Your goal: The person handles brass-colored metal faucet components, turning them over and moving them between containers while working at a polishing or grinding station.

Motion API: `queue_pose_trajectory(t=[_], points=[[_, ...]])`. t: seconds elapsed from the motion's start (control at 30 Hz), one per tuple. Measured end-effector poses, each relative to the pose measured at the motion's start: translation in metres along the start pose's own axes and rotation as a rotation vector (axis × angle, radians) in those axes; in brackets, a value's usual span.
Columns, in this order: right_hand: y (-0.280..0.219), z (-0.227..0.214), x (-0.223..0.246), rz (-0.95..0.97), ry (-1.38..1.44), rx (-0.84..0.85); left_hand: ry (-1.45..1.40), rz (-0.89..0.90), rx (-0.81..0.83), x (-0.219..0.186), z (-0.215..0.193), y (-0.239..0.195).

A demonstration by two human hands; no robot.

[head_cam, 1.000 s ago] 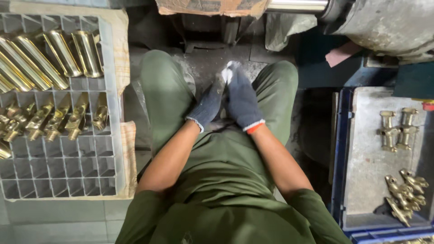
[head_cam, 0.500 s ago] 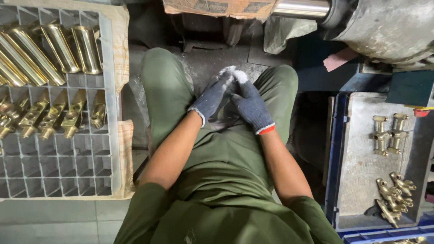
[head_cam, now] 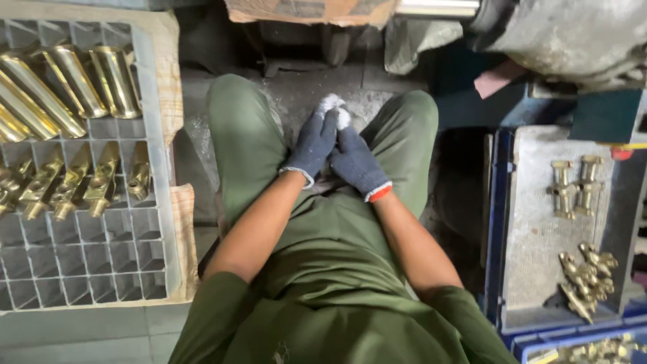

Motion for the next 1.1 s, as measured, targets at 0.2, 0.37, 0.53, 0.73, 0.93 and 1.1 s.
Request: queue_pose_trajectory(t=[0.2,0.37,0.53,0.73,0.93,1.1], points=[[-0.002,0.022,-0.044,0.293,-0.073,0.203,-0.147,-0.035,0.230,-0.018,0.000,-0.001],[0.004,0.039,-0.072,-0.027,0.269,-0.283,-0.448,-0.388,0.436,-0.009,0.002,-0.014],[0.016,0.060,-0.081,-0.051,0.415,-0.207,-0.602,-0.333,0.310,-0.008,0.000,-0.008],[0.010,0.059,-0.070,-0.215,0.432,-0.073,-0.689,-0.505,0.256,-0.015,-0.019,-0.011],[-0.007,0.042,-0.039,0.252,0.722,0.294,-0.565,-0.650,0.244,-0.004,-0.025,-0.016],[-0.038,-0.094,-0.006,-0.244,0.830,-0.277,-0.615,-0.675,0.040,0.042,-0.043,0.002]])
Point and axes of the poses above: each hand's wrist, its own y-axis towards the middle knuckle, its own z-axis out of the palm, x = y × z, the point moved 6 cm from there along y, towards the middle knuckle, and after that the axes turned 6 degrees about -z, right-handed, at the moved point
